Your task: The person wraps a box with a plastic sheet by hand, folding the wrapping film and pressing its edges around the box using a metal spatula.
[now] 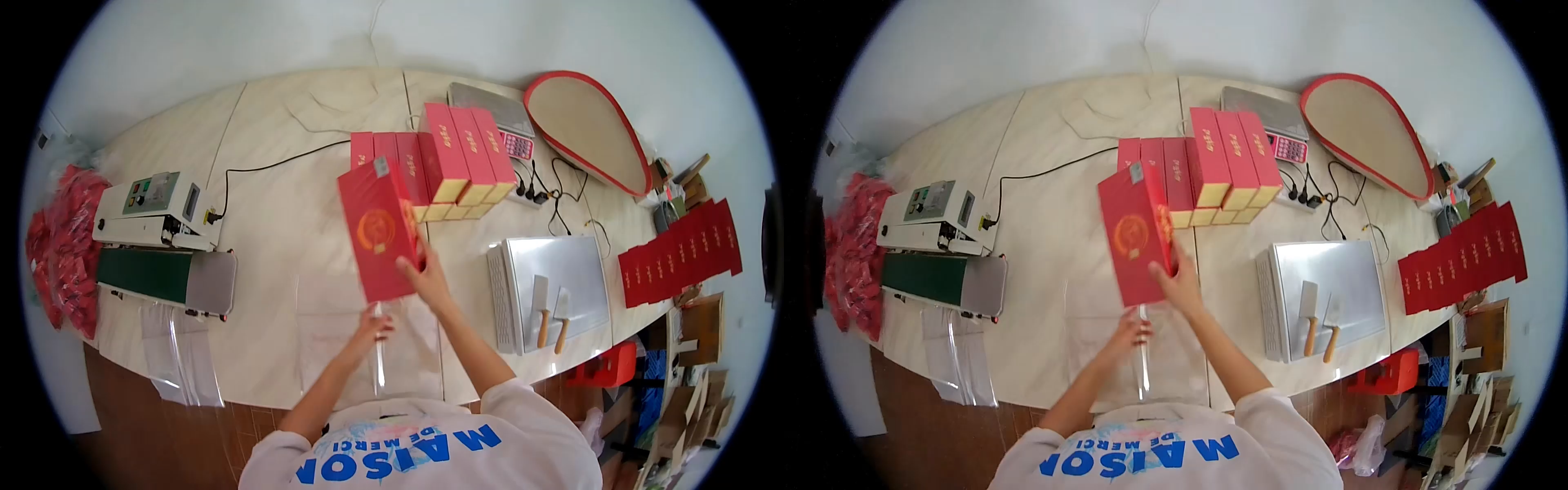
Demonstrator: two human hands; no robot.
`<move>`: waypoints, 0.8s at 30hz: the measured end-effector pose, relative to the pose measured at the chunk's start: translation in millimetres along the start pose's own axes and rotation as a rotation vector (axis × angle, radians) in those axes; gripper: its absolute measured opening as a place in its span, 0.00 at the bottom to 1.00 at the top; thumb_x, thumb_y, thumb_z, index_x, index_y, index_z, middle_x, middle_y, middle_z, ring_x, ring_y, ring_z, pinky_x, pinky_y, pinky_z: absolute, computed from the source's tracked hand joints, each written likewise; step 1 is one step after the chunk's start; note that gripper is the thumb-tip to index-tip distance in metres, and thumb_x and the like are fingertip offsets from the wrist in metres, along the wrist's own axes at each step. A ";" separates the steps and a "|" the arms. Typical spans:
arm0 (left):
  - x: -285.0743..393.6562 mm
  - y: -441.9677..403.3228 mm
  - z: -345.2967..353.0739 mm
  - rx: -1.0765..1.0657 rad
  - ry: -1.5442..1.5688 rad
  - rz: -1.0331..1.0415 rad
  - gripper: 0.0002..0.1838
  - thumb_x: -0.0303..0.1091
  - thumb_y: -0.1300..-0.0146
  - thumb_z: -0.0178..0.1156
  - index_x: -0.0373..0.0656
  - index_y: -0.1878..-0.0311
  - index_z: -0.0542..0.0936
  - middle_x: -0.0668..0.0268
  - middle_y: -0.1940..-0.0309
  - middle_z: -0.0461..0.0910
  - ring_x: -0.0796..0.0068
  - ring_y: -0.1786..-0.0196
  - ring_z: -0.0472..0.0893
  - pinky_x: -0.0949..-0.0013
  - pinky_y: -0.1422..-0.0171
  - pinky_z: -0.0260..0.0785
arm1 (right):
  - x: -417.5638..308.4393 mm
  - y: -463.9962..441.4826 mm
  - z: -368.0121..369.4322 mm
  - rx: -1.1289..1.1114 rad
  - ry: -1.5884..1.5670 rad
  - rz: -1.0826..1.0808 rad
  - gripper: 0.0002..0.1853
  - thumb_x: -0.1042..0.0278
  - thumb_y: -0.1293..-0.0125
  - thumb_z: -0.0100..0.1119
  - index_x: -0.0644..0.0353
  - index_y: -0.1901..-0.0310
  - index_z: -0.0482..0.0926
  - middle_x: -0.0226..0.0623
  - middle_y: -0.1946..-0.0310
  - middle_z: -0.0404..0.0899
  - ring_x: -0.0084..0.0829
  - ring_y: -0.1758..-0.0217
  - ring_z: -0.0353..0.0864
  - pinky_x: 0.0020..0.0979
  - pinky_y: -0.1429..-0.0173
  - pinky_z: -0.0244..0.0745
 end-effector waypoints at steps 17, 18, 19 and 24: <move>1.0 40.5 -146.8 0.083 -0.063 0.031 0.22 0.50 0.24 0.48 0.47 0.37 0.73 0.68 0.49 0.79 0.76 0.47 0.76 0.69 0.40 0.65 | 9.4 -144.1 48.1 0.477 1.316 -0.329 0.32 0.65 0.41 0.62 0.57 0.33 0.68 0.58 0.37 0.64 0.54 0.36 0.64 0.53 0.31 0.58; 2.9 40.2 -144.6 0.080 -0.041 0.056 0.21 0.50 0.24 0.48 0.47 0.38 0.74 0.68 0.50 0.79 0.76 0.47 0.77 0.69 0.41 0.66 | 7.7 -122.7 51.4 0.402 1.212 -0.338 0.32 0.67 0.41 0.62 0.58 0.33 0.68 0.57 0.37 0.64 0.56 0.36 0.64 0.53 0.32 0.58; 6.3 41.2 -138.8 0.058 -0.053 0.066 0.21 0.50 0.24 0.48 0.47 0.38 0.74 0.68 0.50 0.79 0.76 0.47 0.77 0.69 0.41 0.66 | 6.3 -96.7 54.4 0.332 1.109 -0.352 0.32 0.68 0.42 0.62 0.58 0.33 0.68 0.57 0.37 0.64 0.57 0.36 0.64 0.54 0.32 0.58; 8.3 42.2 -99.6 -0.045 -0.100 0.099 0.21 0.50 0.24 0.49 0.48 0.38 0.74 0.69 0.51 0.79 0.75 0.47 0.78 0.68 0.42 0.66 | 45.2 61.8 46.1 0.058 0.987 -0.128 0.31 0.72 0.46 0.63 0.57 0.37 0.71 0.55 0.37 0.65 0.57 0.33 0.63 0.54 0.30 0.59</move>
Point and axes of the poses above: each hand's wrist, its own y-axis away from the middle knuckle, its own z-axis out of the palm, x = y × z, the point moved 4 cm from there along -y, towards the middle knuckle
